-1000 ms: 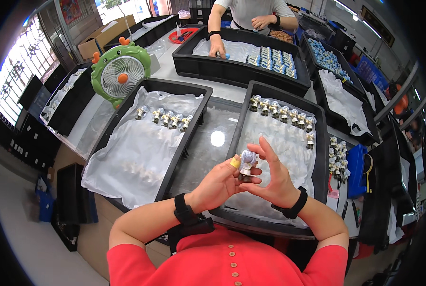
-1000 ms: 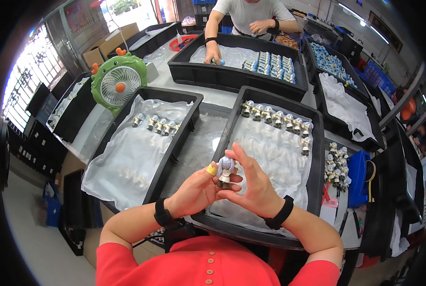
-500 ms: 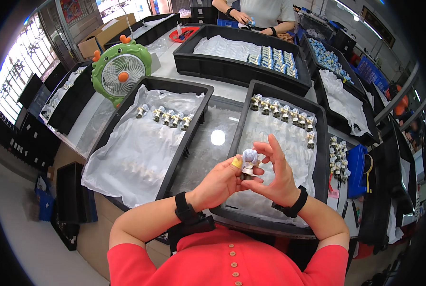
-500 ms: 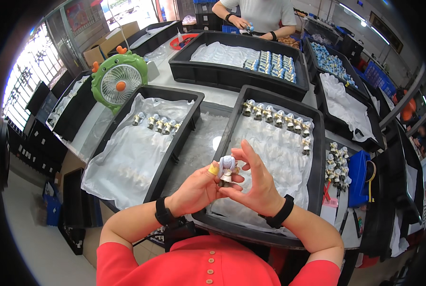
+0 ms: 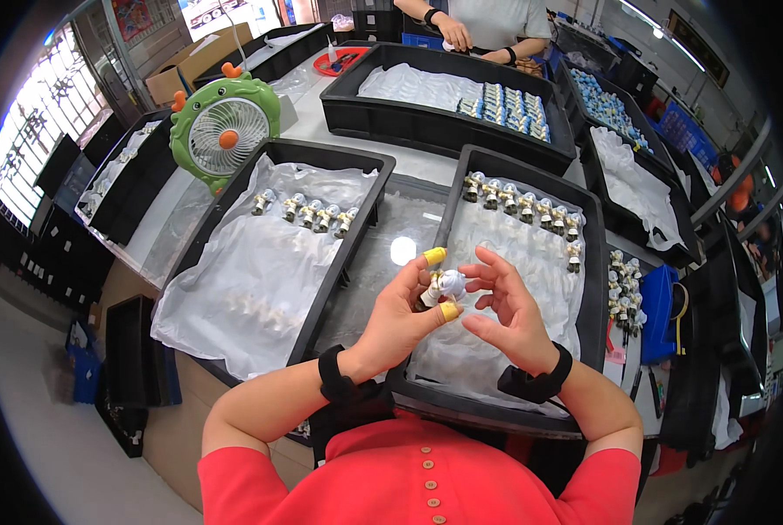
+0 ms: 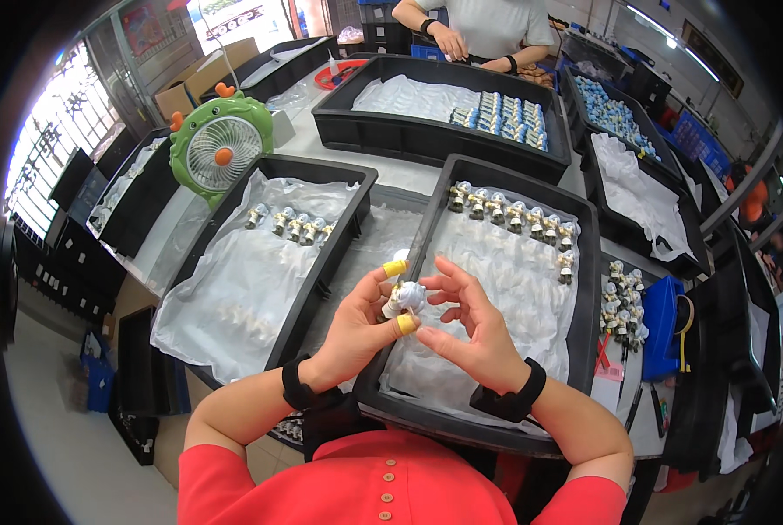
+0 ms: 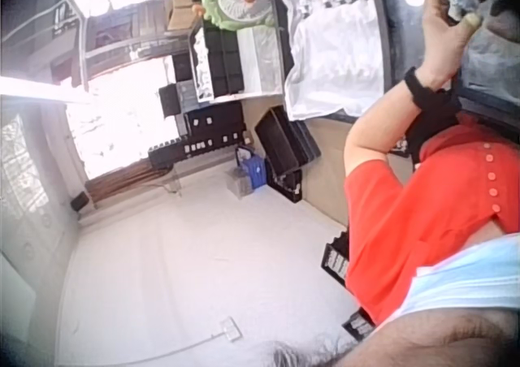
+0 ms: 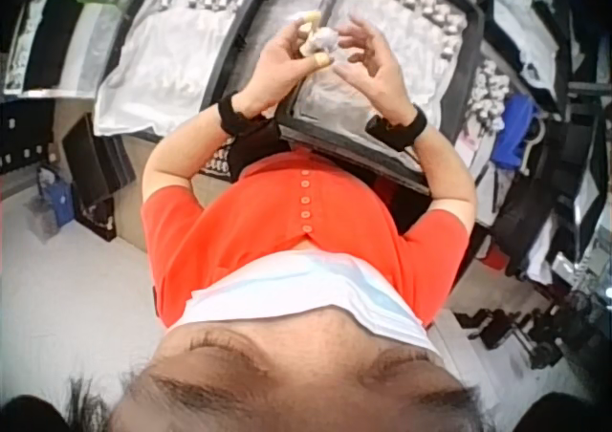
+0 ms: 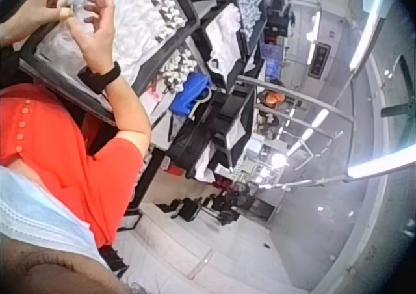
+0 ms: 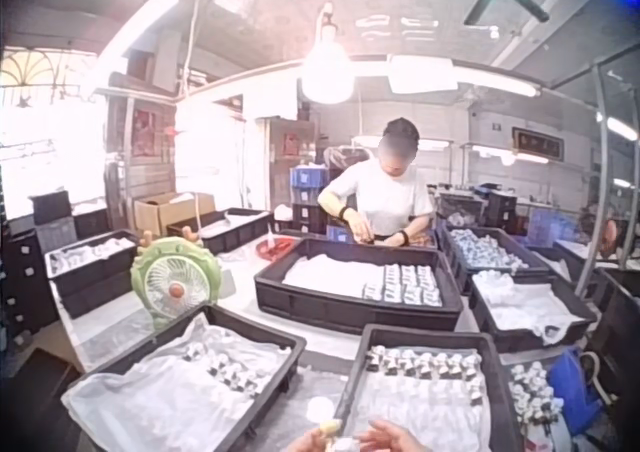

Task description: The person picks up small cylindrical objects from a tray and uses a small metal tool to manipulate or adjust a part on the object. They then place the object back into the tray. The person repeats this process for multiple items.

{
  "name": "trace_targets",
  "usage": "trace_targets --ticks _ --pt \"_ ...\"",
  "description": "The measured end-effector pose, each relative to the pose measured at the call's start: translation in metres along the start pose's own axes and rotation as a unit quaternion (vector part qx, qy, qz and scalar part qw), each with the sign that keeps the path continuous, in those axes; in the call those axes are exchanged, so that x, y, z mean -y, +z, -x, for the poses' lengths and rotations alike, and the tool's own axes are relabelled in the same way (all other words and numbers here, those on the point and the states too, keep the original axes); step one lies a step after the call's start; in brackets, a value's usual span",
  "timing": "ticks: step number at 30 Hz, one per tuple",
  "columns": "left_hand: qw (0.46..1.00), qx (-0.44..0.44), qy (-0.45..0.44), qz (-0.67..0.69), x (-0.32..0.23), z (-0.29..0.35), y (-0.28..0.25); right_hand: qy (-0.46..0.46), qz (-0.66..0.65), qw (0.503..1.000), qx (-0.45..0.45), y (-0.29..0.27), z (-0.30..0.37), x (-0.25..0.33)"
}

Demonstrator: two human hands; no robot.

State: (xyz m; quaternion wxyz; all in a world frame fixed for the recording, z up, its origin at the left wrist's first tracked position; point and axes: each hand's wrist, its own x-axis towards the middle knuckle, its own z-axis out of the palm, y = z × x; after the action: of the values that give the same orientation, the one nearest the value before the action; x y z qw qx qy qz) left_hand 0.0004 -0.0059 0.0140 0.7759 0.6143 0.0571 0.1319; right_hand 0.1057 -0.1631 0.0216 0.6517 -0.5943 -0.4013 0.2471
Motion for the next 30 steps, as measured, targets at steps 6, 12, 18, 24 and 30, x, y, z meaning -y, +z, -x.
trace_targets --ticks 6,12,18,24,30 --pt "0.948 0.014 0.143 -0.284 -0.001 0.008 0.005 0.018 0.139 0.988 0.058 -0.002 0.004 0.002" --pt "0.974 0.040 0.106 -0.198 -0.005 0.009 0.008 0.014 0.075 0.996 0.035 -0.003 0.000 0.007" --pt "0.944 0.049 0.147 -0.291 -0.012 0.010 0.009 0.048 -0.093 0.991 0.080 -0.008 -0.002 -0.008" --pt "0.919 0.041 0.190 -0.343 -0.010 0.010 0.011 0.082 -0.195 0.974 0.076 -0.009 -0.003 -0.024" --pt "0.905 0.024 0.206 -0.372 -0.010 0.013 0.010 0.087 -0.196 0.973 0.082 -0.002 -0.009 -0.022"
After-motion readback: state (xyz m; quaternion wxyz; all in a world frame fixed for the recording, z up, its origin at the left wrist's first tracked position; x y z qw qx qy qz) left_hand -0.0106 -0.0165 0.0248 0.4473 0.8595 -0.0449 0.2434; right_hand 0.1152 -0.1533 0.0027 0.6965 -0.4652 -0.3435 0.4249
